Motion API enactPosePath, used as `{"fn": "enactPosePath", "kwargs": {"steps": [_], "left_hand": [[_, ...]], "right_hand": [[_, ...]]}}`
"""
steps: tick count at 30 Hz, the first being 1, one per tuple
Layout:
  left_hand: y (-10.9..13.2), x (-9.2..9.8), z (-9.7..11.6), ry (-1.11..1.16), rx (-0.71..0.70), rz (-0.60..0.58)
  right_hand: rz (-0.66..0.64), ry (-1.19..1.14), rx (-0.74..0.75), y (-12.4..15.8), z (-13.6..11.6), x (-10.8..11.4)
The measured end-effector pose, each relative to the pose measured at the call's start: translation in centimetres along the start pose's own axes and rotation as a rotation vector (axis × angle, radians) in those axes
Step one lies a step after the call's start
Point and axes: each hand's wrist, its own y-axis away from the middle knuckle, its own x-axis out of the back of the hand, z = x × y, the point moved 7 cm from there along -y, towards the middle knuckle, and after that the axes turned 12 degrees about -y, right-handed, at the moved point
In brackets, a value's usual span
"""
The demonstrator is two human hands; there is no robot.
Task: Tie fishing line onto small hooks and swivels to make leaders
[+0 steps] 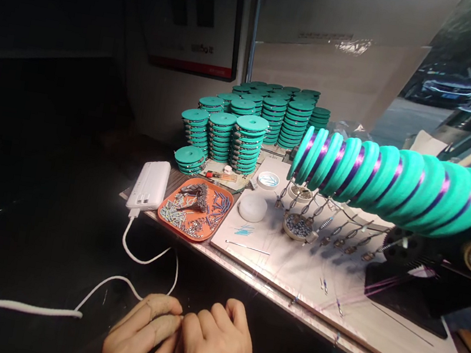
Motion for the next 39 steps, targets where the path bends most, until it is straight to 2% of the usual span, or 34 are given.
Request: {"fn": "enactPosePath", "kwargs": {"steps": [4, 8, 17, 20, 24, 27, 32, 39], "left_hand": [[-0.1, -0.3, -0.1, 0.001, 0.022, -0.04], [-0.2, -0.7, -0.1, -0.016, 0.03, -0.105], [-2.3, -1.6, 1.2, 0.003, -0.016, -0.105], [-3.2, -1.9, 1.5, 0.058, 0.005, -0.09], [-3.8, -2.7, 1.5, 0.207, 0.06, -0.135], [-3.8, -3.7, 1.5, 0.297, 0.112, -0.182], [-3.6, -4.6, 1.5, 0.395, 0.215, -0.147], [-3.8, -4.6, 1.6, 0.404, 0.21, -0.13]], "right_hand": [[-0.013, 0.019, 0.004, -0.1, -0.1, 0.0], [0.055, 0.03, -0.014, -0.7, 0.0, 0.8], [0.063, 0.074, -0.028, -1.0, 0.7, 2.4], [0.021, 0.036, -0.058, -0.5, 2.2, 4.8], [0.112, 0.163, -0.156, 0.6, 6.6, 11.2], [0.084, 0.258, -0.181, 1.2, 9.6, 13.9], [-0.012, 0.314, -0.145, 1.7, 11.0, 13.3], [-0.04, 0.439, -0.142, 2.1, 11.1, 12.0]]}}
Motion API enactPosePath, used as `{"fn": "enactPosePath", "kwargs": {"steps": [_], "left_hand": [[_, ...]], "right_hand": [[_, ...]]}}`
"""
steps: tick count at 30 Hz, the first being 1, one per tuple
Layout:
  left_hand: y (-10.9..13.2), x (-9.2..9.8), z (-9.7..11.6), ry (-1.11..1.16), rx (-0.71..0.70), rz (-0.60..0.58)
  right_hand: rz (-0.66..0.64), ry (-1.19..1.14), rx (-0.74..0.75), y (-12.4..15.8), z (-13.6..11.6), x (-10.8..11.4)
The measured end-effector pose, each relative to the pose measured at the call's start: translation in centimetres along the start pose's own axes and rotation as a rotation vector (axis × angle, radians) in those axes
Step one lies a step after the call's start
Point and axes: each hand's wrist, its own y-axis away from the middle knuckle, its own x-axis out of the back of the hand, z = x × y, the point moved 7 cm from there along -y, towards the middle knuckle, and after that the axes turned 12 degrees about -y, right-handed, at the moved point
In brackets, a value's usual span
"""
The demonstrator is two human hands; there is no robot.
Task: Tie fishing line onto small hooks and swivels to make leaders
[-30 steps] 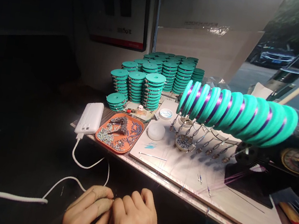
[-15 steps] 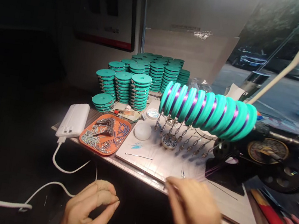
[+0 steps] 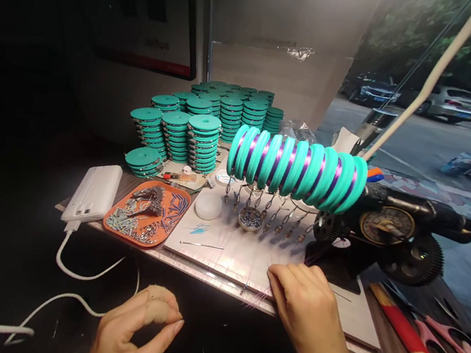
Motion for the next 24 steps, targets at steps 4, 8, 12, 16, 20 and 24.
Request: {"fn": "enactPosePath", "kwargs": {"steps": [4, 8, 12, 16, 20, 24], "left_hand": [[-0.3, -0.1, 0.4, -0.029, -0.055, -0.031], [-1.0, 0.2, 1.3, -0.01, -0.098, 0.004], [-2.1, 0.7, 3.4, 0.024, -0.224, 0.063], [-2.3, 1.3, 4.4, 0.041, -0.334, 0.107], [-1.9, 1.2, 3.5, 0.016, -0.296, 0.039], [-1.4, 0.7, 2.3, -0.008, -0.202, -0.011]], "right_hand": [[0.0, 0.076, -0.005, -0.1, 0.0, -0.3], [0.044, -0.193, -0.072, -0.6, -1.1, 1.0], [-0.137, -0.684, -0.169, -1.3, -4.0, 0.6], [-0.315, -0.886, -0.328, -1.4, -5.8, -1.2], [-0.345, -0.938, -0.393, -1.2, -6.2, -2.6], [-0.297, -1.03, -0.428, -0.8, -6.5, -3.5]]}}
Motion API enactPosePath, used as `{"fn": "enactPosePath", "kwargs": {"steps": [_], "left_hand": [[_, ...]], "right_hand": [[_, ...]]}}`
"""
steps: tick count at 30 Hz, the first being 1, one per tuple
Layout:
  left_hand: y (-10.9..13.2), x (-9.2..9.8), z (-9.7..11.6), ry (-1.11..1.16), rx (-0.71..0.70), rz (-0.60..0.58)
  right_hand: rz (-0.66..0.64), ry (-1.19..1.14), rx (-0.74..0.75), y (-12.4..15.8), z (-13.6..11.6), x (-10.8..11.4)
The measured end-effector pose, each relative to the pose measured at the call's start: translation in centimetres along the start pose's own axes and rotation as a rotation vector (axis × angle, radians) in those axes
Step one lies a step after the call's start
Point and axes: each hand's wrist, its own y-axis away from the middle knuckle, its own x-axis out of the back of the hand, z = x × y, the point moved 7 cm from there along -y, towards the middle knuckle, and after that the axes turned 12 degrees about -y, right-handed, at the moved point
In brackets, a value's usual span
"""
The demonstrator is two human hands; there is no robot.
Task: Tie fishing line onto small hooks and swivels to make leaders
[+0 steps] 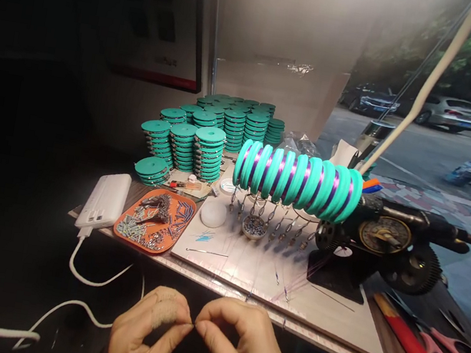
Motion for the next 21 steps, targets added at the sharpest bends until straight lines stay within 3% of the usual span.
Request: {"fn": "enactPosePath", "kwargs": {"steps": [5, 10, 21], "left_hand": [[0.8, 0.1, -0.9, 0.054, 0.073, 0.094], [1.6, -0.2, -1.6, 0.079, 0.106, 0.062], [1.4, 0.4, -1.3, 0.075, 0.087, 0.145]], "right_hand": [[0.059, -0.043, 0.058, 0.2, 0.1, -0.7], [0.119, -0.063, 0.049, 0.2, 0.1, -1.0], [0.146, -0.047, 0.022, 0.3, 0.3, -1.5]]}}
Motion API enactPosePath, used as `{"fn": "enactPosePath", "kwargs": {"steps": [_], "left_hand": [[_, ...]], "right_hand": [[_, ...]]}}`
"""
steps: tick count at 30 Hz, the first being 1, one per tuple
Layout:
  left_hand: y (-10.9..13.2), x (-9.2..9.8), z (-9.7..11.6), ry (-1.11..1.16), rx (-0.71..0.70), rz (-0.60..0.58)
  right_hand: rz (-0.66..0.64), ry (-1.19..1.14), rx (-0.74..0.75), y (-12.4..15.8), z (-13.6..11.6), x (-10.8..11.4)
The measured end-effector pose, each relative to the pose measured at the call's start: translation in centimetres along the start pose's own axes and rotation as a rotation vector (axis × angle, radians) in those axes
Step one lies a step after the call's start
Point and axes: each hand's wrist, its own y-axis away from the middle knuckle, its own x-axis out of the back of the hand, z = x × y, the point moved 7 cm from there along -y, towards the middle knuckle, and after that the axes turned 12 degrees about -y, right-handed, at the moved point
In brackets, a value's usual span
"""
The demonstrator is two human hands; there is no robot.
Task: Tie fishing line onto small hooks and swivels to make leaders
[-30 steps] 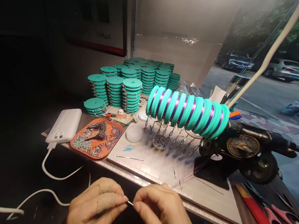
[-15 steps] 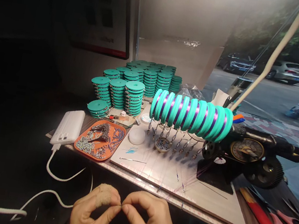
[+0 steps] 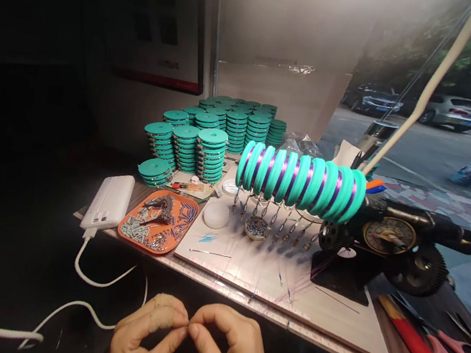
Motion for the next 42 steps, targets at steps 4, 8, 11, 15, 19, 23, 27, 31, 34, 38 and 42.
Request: {"fn": "enactPosePath", "kwargs": {"steps": [4, 8, 11, 15, 19, 23, 27, 31, 34, 38, 42], "left_hand": [[0.2, -0.4, -0.3, -0.027, -0.007, -0.053], [0.6, -0.6, -0.5, -0.092, -0.027, -0.11], [0.8, -0.5, -0.2, -0.144, -0.086, -0.131], [0.9, -0.5, 0.1, -0.174, -0.121, -0.139], [0.6, -0.6, 0.4, -0.179, -0.134, -0.132], [0.3, -0.6, 0.4, -0.191, -0.109, -0.115], [0.3, -0.5, -0.5, -0.185, -0.006, -0.093], [0.7, -0.3, -1.7, -0.094, 0.128, -0.009], [0.7, -0.4, -1.7, -0.072, 0.114, -0.012], [0.4, -0.3, -1.5, -0.071, 0.091, -0.01], [0.0, 0.1, -0.9, -0.046, 0.054, 0.021]], "right_hand": [[-0.025, 0.004, -0.004, 0.0, -0.1, -0.2], [-0.049, 0.026, -0.013, 0.0, -0.1, -0.3], [-0.073, 0.05, -0.01, 0.0, -0.1, -0.6], [-0.086, 0.077, 0.002, -0.2, 0.1, -0.8], [-0.073, 0.074, 0.024, -0.2, -0.2, -0.8], [-0.094, 0.113, 0.099, -0.1, -1.1, 0.1], [0.115, 0.406, 0.34, -0.6, -2.3, 4.5], [0.236, 0.843, 0.446, -2.1, -1.1, 7.1], [0.173, 0.932, 0.433, -3.2, 0.2, 6.9], [0.174, 0.839, 0.441, -2.7, -0.8, 6.3], [0.077, 0.622, 0.501, -0.9, -3.0, 4.4]]}}
